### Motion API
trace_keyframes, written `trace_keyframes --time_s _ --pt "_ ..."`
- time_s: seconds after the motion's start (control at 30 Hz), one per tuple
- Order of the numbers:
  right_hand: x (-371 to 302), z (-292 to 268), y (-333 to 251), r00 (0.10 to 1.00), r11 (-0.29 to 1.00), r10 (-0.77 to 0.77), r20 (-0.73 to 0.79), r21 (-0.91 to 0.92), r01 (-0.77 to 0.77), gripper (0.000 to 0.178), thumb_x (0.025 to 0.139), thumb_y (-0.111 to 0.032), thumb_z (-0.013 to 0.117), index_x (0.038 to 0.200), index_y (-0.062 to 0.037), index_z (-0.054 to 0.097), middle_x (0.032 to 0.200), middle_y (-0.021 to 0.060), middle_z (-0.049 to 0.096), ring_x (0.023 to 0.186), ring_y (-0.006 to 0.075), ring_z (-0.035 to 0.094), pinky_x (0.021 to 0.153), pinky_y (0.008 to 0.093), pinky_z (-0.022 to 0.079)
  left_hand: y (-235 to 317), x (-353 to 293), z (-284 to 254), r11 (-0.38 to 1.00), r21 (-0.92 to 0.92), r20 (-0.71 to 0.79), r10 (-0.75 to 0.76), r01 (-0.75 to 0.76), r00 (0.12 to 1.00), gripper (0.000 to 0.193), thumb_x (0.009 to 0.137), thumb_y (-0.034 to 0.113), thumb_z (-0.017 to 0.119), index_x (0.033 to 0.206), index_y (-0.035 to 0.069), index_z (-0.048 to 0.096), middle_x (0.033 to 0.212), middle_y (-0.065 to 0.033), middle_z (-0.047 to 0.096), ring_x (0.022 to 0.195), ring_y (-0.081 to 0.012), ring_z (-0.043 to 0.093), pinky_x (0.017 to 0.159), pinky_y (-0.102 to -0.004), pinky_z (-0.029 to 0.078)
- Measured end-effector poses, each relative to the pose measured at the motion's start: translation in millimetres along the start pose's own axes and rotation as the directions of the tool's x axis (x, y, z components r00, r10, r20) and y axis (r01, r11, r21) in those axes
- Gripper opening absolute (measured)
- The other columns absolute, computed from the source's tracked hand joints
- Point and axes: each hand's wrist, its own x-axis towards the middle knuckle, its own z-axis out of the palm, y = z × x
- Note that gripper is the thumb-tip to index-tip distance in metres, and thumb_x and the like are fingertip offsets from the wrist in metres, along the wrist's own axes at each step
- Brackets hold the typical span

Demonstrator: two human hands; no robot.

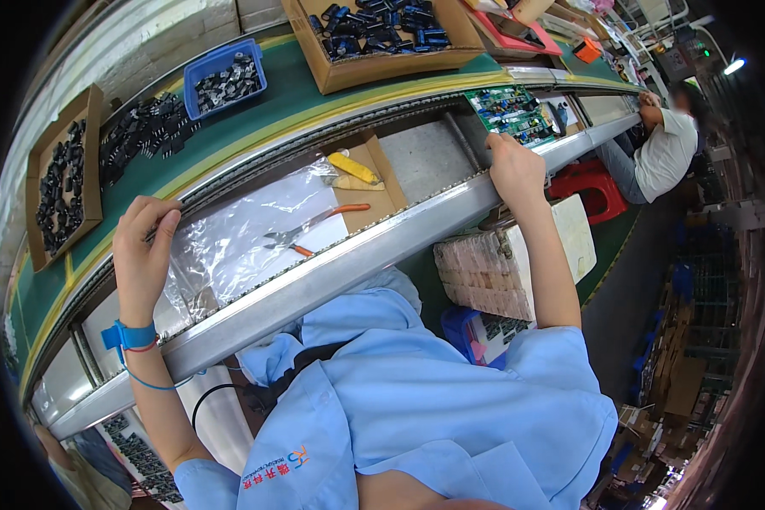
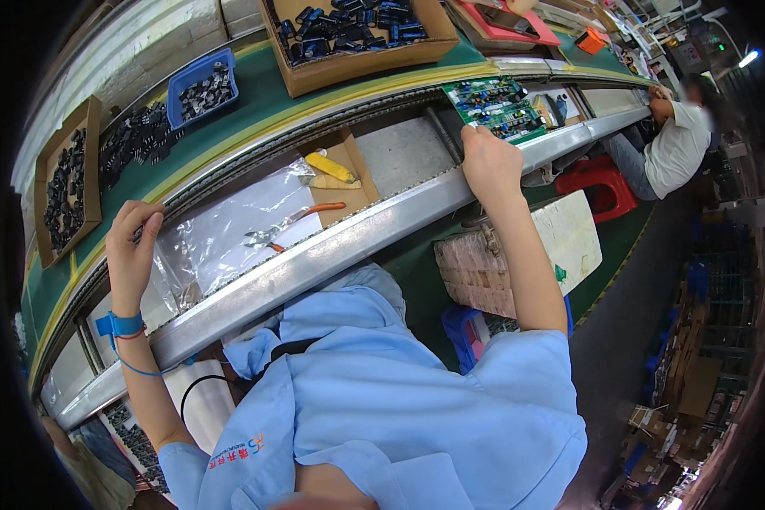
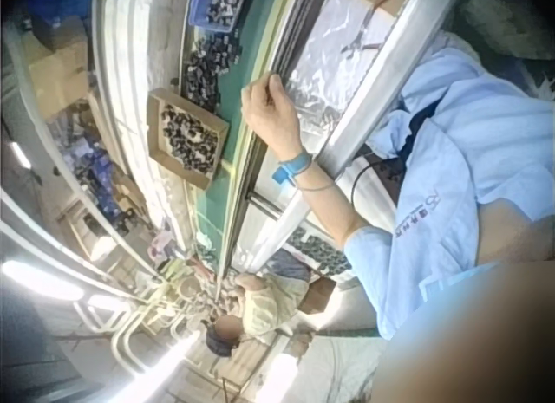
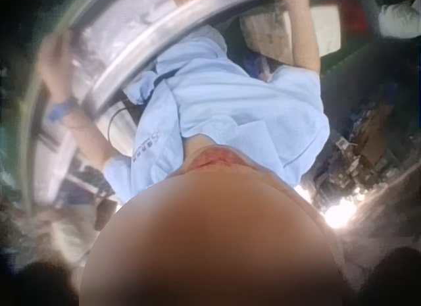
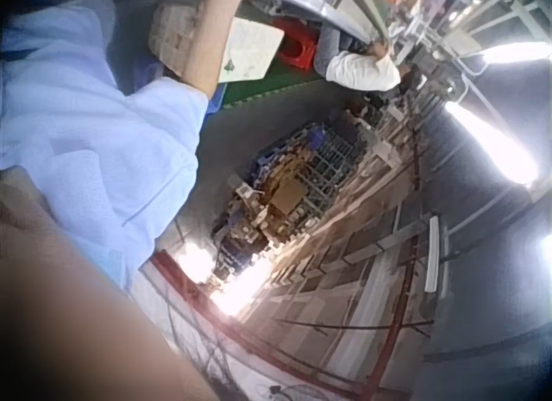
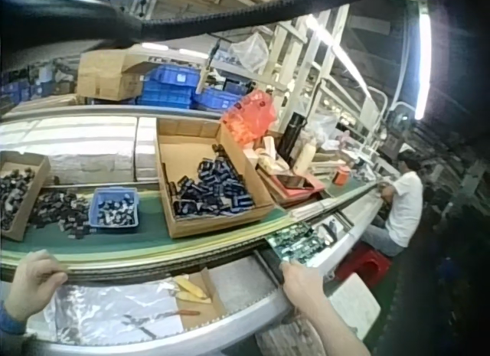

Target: Manually assemble components onto printed circuit boards at a factory assembly line.

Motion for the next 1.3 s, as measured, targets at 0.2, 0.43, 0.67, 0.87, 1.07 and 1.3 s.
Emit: trace_keyframes --time_s 0.2,0.43,0.67,0.87,1.07,1.3 --pt "10.7 12.9 26.6 0.995 1.000 -0.001 -0.100 -0.027 -0.002 0.012 0.086 -0.007 0.051 0.091 -0.0067 0.062 0.087 0.0129 0.066 0.076 0.0358 0.068 0.063 0.0464 0.054 0.8 -0.6 -0.4 1.000 -0.017 0.014 0.012 -0.012 1.000 0.009 0.089 0.006 0.064 0.092 -0.001 0.067 0.084 -0.0103 0.061 0.078 -0.0261 0.058 0.073 -0.0329 0.044" --pt "20.2 21.3 45.9 0.995 0.998 0.034 -0.091 -0.048 -0.039 0.014 0.088 -0.010 0.050 0.091 -0.0074 0.063 0.087 0.0121 0.067 0.079 0.0349 0.069 0.065 0.0461 0.054 2.7 -1.5 2.1 0.999 -0.033 0.066 -0.035 0.038 0.997 0.010 0.089 0.006 0.064 0.094 -0.002 0.067 0.087 -0.0112 0.062 0.080 -0.0263 0.059 0.073 -0.0328 0.046" --pt "34.3 38.3 84.2 0.992 0.987 0.108 -0.063 -0.114 -0.115 0.019 0.090 -0.011 0.047 0.093 -0.0078 0.065 0.090 0.0126 0.070 0.084 0.0338 0.070 0.068 0.0467 0.055 7.1 -1.9 -0.7 0.998 -0.050 0.086 -0.034 0.038 0.996 0.010 0.088 0.004 0.064 0.094 -0.002 0.068 0.089 -0.0111 0.063 0.081 -0.0252 0.061 0.074 -0.0315 0.048" --pt "55.1 48.4 105.0 0.973 0.961 0.229 0.012 -0.161 -0.225 0.018 0.087 -0.012 0.050 0.097 -0.0123 0.065 0.099 0.0130 0.071 0.095 0.0347 0.068 0.076 0.0474 0.053 6.9 -5.9 -2.5 0.999 -0.043 0.076 -0.022 0.026 0.997 0.009 0.086 0.003 0.065 0.093 -0.001 0.068 0.089 -0.0119 0.063 0.082 -0.0278 0.061 0.075 -0.0333 0.049" --pt "66.1 57.2 145.2 0.943 0.929 0.329 0.052 -0.197 -0.313 0.017 0.088 -0.013 0.052 0.098 -0.0116 0.066 0.099 0.0157 0.071 0.094 0.0355 0.069 0.076 0.0505 0.053 4.2 -5.2 0.6 0.998 -0.020 0.046 0.053 -0.052 0.998 0.009 0.084 0.007 0.067 0.091 0.002 0.069 0.089 -0.0131 0.063 0.082 -0.0335 0.060 0.073 -0.0398 0.048" --pt "69.7 68.9 154.7 0.958 0.928 0.286 -0.027 -0.243 -0.284 0.022 0.092 -0.018 0.048 0.096 -0.0082 0.068 0.095 0.0193 0.071 0.089 0.0369 0.070 0.074 0.0496 0.056 5.0 -6.6 1.3 0.999 -0.028 0.082 0.033 -0.031 0.996 0.009 0.084 0.005 0.065 0.091 0.000 0.068 0.087 -0.0134 0.063 0.080 -0.0312 0.061 0.073 -0.0381 0.048"
